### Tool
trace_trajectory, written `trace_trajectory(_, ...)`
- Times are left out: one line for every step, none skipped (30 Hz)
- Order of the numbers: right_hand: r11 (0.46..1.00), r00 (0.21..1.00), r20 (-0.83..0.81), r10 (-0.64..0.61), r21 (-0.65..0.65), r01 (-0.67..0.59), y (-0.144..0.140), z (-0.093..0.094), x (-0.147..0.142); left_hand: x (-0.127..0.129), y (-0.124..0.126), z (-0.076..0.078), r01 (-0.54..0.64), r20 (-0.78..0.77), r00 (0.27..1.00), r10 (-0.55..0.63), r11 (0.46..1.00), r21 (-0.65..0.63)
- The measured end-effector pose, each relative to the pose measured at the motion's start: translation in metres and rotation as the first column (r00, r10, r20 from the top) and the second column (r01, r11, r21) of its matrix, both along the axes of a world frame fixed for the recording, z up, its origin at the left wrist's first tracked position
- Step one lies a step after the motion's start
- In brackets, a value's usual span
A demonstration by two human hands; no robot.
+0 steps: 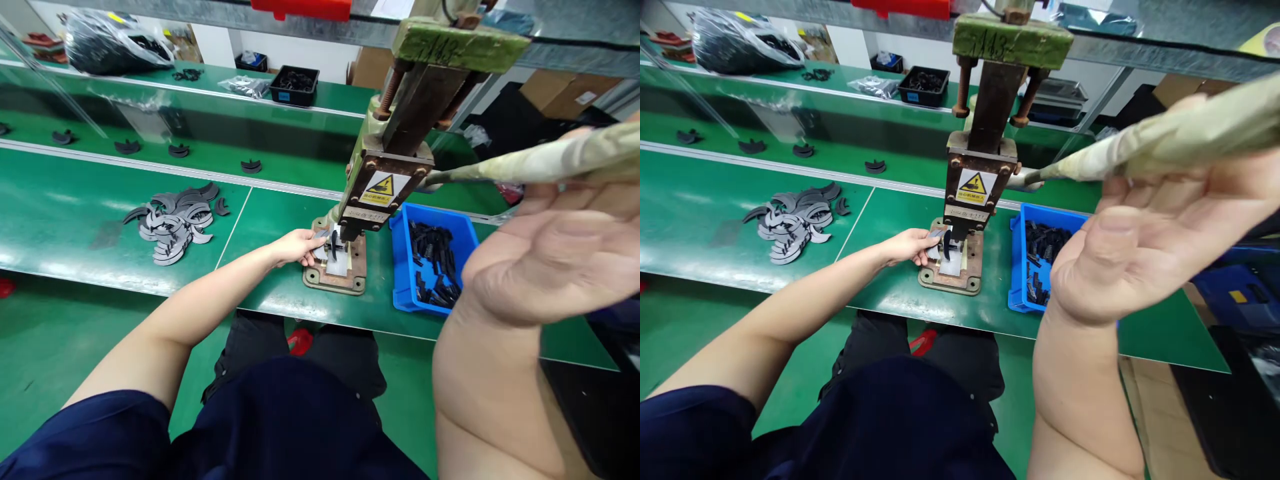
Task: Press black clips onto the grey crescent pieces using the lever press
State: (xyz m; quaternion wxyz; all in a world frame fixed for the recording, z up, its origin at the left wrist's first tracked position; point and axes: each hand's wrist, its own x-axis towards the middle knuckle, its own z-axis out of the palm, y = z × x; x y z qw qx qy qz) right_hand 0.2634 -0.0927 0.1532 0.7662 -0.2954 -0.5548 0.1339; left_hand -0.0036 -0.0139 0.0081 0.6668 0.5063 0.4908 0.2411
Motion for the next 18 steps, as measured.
trace_trajectory(0.998,0.998,0.011,-0.061,0.035,0.061,0.001,-0.009,0.001,-0.004,-0.007,0.004,-0.009,0.019,1.000,0.008,1.000,0.025)
trace_trajectory(0.988,0.989,0.027,-0.149,0.052,0.147,0.000,-0.023,0.000,-0.009,-0.015,0.009,-0.008,0.043,0.999,0.006,0.999,0.051)
trace_trajectory(0.978,0.976,0.054,-0.209,0.022,0.208,-0.001,-0.041,-0.003,-0.013,-0.024,0.016,0.001,0.068,0.998,-0.006,0.997,0.074)
trace_trajectory(0.979,0.979,0.096,-0.181,-0.073,0.189,-0.003,-0.062,-0.007,-0.017,-0.033,0.024,0.016,0.094,0.995,-0.025,0.995,0.094)
trace_trajectory(0.975,0.985,0.129,-0.114,-0.176,0.136,-0.007,-0.084,-0.014,-0.020,-0.042,0.032,0.032,0.116,0.992,-0.045,0.993,0.111)
trace_trajectory(0.959,0.988,0.155,-0.013,-0.279,0.057,-0.012,-0.104,-0.022,-0.022,-0.051,0.040,0.046,0.131,0.989,-0.063,0.991,0.126)
trace_trajectory(0.928,0.980,0.173,0.096,-0.372,-0.025,-0.017,-0.122,-0.031,-0.023,-0.059,0.047,0.058,0.140,0.987,-0.078,0.988,0.142)
trace_trajectory(0.901,0.968,0.182,0.172,-0.426,-0.080,-0.022,-0.136,-0.040,-0.022,-0.066,0.054,0.067,0.143,0.986,-0.090,0.986,0.156)
trace_trajectory(0.875,0.954,0.184,0.237,-0.467,-0.127,-0.026,-0.146,-0.050,-0.020,-0.072,0.059,0.077,0.145,0.984,-0.101,0.983,0.166)
trace_trajectory(0.858,0.943,0.181,0.278,-0.489,-0.159,-0.030,-0.153,-0.059,-0.017,-0.077,0.063,0.088,0.146,0.983,-0.114,0.981,0.174)
trace_trajectory(0.849,0.938,0.174,0.298,-0.498,-0.177,-0.033,-0.157,-0.067,-0.014,-0.081,0.065,0.101,0.147,0.981,-0.129,0.978,0.181)
trace_trajectory(0.846,0.938,0.163,0.304,-0.500,-0.187,-0.036,-0.159,-0.073,-0.011,-0.084,0.066,0.112,0.147,0.979,-0.141,0.976,0.187)
trace_trajectory(0.847,0.942,0.151,0.299,-0.496,-0.189,-0.038,-0.160,-0.077,-0.008,-0.087,0.066,0.121,0.146,0.978,-0.151,0.974,0.191)
trace_trajectory(0.851,0.948,0.140,0.287,-0.491,-0.185,-0.039,-0.160,-0.080,-0.006,-0.089,0.066,0.130,0.144,0.977,-0.159,0.973,0.191)
trace_trajectory(0.857,0.953,0.132,0.272,-0.484,-0.178,-0.041,-0.160,-0.082,-0.004,-0.090,0.064,0.134,0.141,0.977,-0.161,0.973,0.186)
trace_trajectory(0.862,0.958,0.125,0.259,-0.477,-0.171,-0.042,-0.160,-0.083,-0.002,-0.091,0.063,0.135,0.136,0.978,-0.160,0.975,0.176)
trace_trajectory(0.867,0.961,0.121,0.248,-0.471,-0.164,-0.043,-0.161,-0.083,-0.001,-0.091,0.061,0.137,0.131,0.979,-0.158,0.978,0.159)
trace_trajectory(0.871,0.963,0.119,0.240,-0.464,-0.160,-0.045,-0.162,-0.082,-0.001,-0.091,0.060,0.142,0.128,0.979,-0.160,0.980,0.136)
